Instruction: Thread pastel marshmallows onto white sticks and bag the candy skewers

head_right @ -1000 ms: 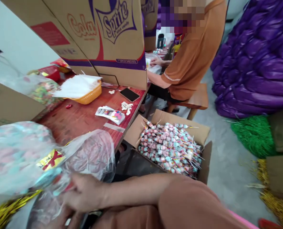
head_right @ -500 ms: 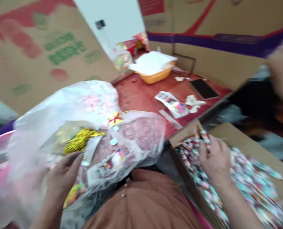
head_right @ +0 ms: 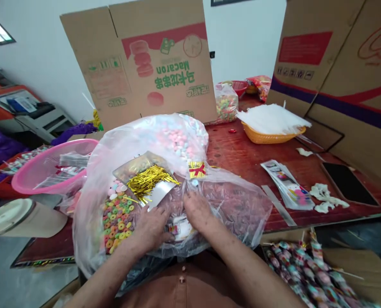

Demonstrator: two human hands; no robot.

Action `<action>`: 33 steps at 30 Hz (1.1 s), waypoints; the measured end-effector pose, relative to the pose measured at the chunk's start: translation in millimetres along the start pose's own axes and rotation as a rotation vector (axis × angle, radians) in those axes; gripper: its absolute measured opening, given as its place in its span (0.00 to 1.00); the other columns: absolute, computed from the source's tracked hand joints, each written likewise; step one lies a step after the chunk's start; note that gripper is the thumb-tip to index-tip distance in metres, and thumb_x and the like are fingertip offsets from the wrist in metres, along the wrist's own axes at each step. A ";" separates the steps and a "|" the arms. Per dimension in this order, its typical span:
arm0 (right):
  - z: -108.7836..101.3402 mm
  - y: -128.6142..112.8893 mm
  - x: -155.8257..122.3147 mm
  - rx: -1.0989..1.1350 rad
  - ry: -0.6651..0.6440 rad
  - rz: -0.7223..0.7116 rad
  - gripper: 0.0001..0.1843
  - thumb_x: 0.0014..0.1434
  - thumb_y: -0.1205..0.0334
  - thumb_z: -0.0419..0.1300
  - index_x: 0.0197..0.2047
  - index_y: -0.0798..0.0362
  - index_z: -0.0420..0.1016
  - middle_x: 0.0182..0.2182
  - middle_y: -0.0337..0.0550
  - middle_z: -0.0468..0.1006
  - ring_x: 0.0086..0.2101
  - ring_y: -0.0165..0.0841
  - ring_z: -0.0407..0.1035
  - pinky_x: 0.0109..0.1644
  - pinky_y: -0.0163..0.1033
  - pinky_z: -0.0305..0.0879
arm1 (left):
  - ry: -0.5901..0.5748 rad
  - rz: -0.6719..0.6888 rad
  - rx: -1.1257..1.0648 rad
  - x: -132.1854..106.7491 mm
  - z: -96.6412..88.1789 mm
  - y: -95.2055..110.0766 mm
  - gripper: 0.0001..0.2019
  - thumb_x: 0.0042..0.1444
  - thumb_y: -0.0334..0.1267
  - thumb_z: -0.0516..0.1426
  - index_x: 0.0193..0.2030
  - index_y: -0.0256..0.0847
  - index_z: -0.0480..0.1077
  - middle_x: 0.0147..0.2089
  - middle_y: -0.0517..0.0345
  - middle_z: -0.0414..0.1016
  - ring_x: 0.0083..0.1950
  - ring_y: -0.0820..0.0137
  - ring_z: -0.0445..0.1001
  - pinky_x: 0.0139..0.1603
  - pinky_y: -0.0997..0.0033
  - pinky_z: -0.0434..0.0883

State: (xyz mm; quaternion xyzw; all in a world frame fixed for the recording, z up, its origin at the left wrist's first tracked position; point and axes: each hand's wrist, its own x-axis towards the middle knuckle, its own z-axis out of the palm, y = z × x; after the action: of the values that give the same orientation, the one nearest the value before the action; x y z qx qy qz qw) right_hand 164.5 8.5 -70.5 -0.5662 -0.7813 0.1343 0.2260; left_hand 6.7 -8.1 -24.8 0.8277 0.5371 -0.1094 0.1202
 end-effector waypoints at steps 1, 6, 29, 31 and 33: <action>2.7 2.3 -0.1 -0.001 -0.003 -0.001 0.12 0.55 0.74 0.49 0.33 0.56 0.73 0.33 0.51 0.74 0.35 0.38 0.68 0.40 0.42 0.64 | -0.018 -0.011 -0.028 0.5 0.6 -2.5 0.27 0.40 0.45 0.63 0.49 0.39 0.67 0.49 0.41 0.72 0.53 0.48 0.67 0.57 0.41 0.51; -11.3 30.1 -2.7 0.061 0.033 0.052 0.14 0.59 0.69 0.47 0.42 0.54 0.72 0.35 0.45 0.75 0.35 0.33 0.69 0.39 0.37 0.65 | -0.023 0.011 -0.197 -1.9 10.9 -14.1 0.32 0.38 0.39 0.62 0.55 0.39 0.65 0.56 0.39 0.66 0.58 0.46 0.62 0.55 0.45 0.56; -43.3 92.7 114.0 -0.155 -0.222 0.170 0.20 0.42 0.53 0.65 0.39 0.51 0.74 0.42 0.48 0.72 0.45 0.43 0.61 0.43 0.43 0.56 | 0.056 -0.151 -0.504 4.0 6.7 -10.8 0.31 0.42 0.30 0.54 0.57 0.51 0.65 0.49 0.50 0.75 0.49 0.50 0.71 0.49 0.51 0.65; -44.7 98.1 112.3 -0.169 -0.257 0.197 0.20 0.37 0.51 0.68 0.33 0.53 0.74 0.40 0.49 0.73 0.43 0.44 0.62 0.42 0.42 0.56 | 0.084 -0.133 -0.540 1.2 9.2 -13.2 0.29 0.42 0.29 0.54 0.55 0.49 0.67 0.49 0.50 0.75 0.50 0.52 0.70 0.50 0.54 0.64; -54.1 107.0 107.3 -0.164 -0.275 0.208 0.18 0.37 0.51 0.68 0.30 0.53 0.73 0.37 0.46 0.74 0.40 0.41 0.64 0.38 0.39 0.57 | 0.107 -0.113 -0.592 -2.0 12.2 -15.5 0.27 0.42 0.29 0.53 0.53 0.47 0.68 0.47 0.51 0.75 0.49 0.54 0.70 0.51 0.56 0.64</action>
State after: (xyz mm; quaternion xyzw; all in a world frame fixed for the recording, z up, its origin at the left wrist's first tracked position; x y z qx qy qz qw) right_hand 252.5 142.0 -52.1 -0.6365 -0.7505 0.1689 0.0551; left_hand -8.9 -7.5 -37.0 0.7302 0.5962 0.0895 0.3215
